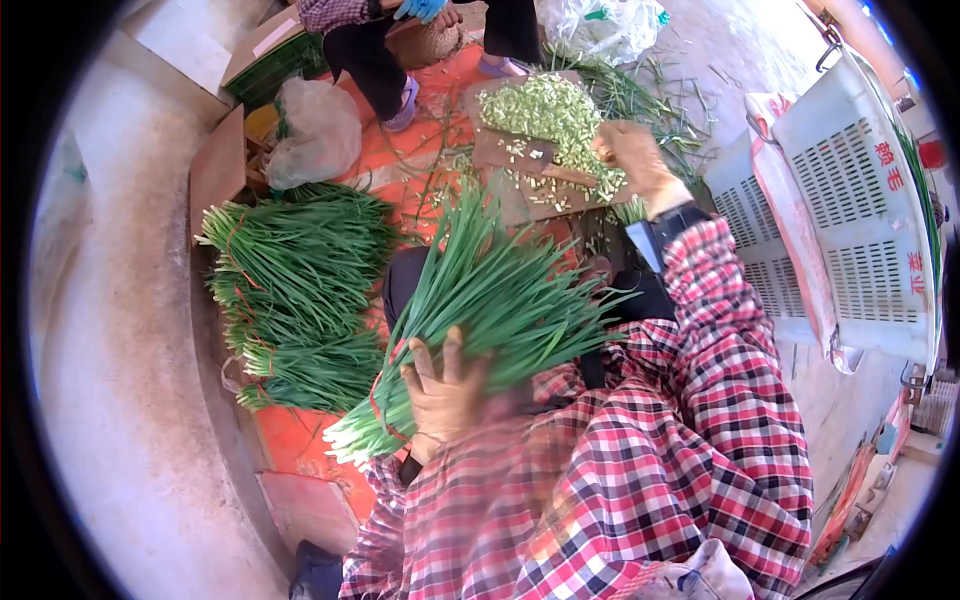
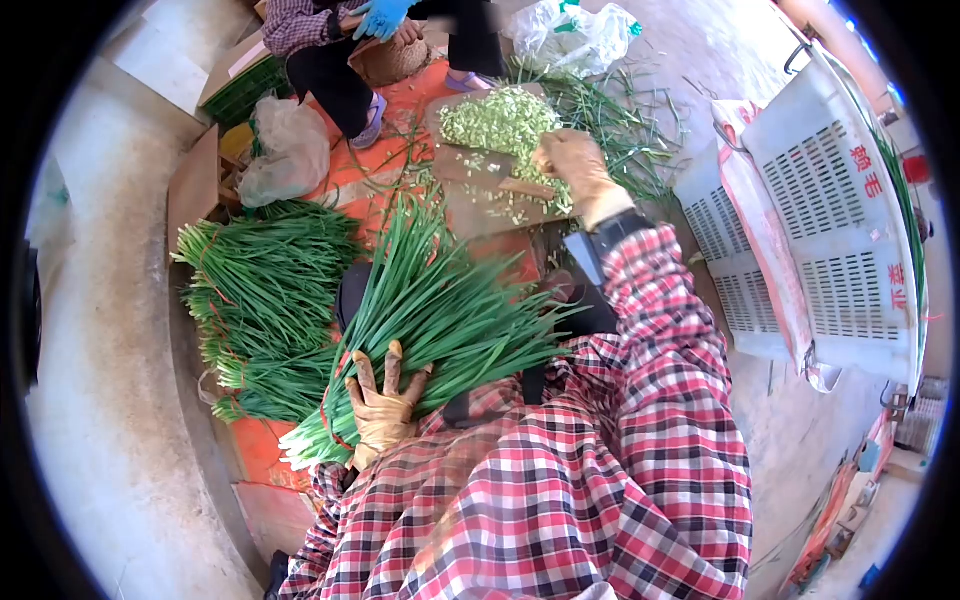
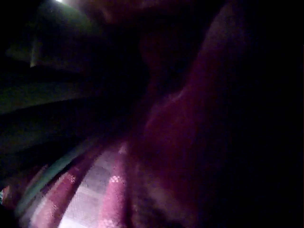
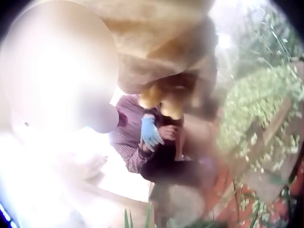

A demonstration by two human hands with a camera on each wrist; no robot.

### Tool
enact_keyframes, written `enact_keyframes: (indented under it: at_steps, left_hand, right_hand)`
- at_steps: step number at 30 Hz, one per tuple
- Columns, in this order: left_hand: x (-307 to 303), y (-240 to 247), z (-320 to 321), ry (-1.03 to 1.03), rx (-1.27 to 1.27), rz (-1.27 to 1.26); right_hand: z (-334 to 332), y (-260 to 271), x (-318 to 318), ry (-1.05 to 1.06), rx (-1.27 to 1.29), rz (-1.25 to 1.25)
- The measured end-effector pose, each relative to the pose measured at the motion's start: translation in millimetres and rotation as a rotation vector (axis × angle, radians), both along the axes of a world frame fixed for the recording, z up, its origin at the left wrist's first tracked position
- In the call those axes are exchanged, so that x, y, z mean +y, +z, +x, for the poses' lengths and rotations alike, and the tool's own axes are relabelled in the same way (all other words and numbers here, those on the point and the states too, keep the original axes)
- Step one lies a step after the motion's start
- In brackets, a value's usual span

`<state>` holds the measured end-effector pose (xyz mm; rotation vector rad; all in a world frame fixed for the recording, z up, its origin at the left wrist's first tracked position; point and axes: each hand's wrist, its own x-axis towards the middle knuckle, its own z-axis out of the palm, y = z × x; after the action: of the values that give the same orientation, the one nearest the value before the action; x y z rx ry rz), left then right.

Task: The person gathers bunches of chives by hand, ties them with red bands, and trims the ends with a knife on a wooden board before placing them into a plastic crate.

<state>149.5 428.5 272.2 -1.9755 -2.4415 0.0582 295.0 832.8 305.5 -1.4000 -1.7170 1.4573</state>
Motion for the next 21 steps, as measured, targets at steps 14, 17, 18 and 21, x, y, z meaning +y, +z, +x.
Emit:
enact_keyframes:
  at_steps: [14,17,18,21]
  left_hand:
    - [26.7,17.3,-25.1,-0.328,-0.164,-0.058]
    - [0.9,65.6,-31.7,-0.234,-0.767,0.011]
    - [-20.4,76.6,-34.8,-0.060,-1.266,0.124]
    - [-120.5,84.2,-60.1,0.379,-1.966,0.191]
  right_hand:
    - [-93.7,-64.0,-195.4,1.130,-0.084,0.848]
    - [-73.0,-71.7,-202.0,1.049,-0.003,0.771]
    - [-70.8,-76.3,-202.9,1.018,0.016,0.785]
    - [-69.6,-98.3,-201.6,0.960,-0.062,0.706]
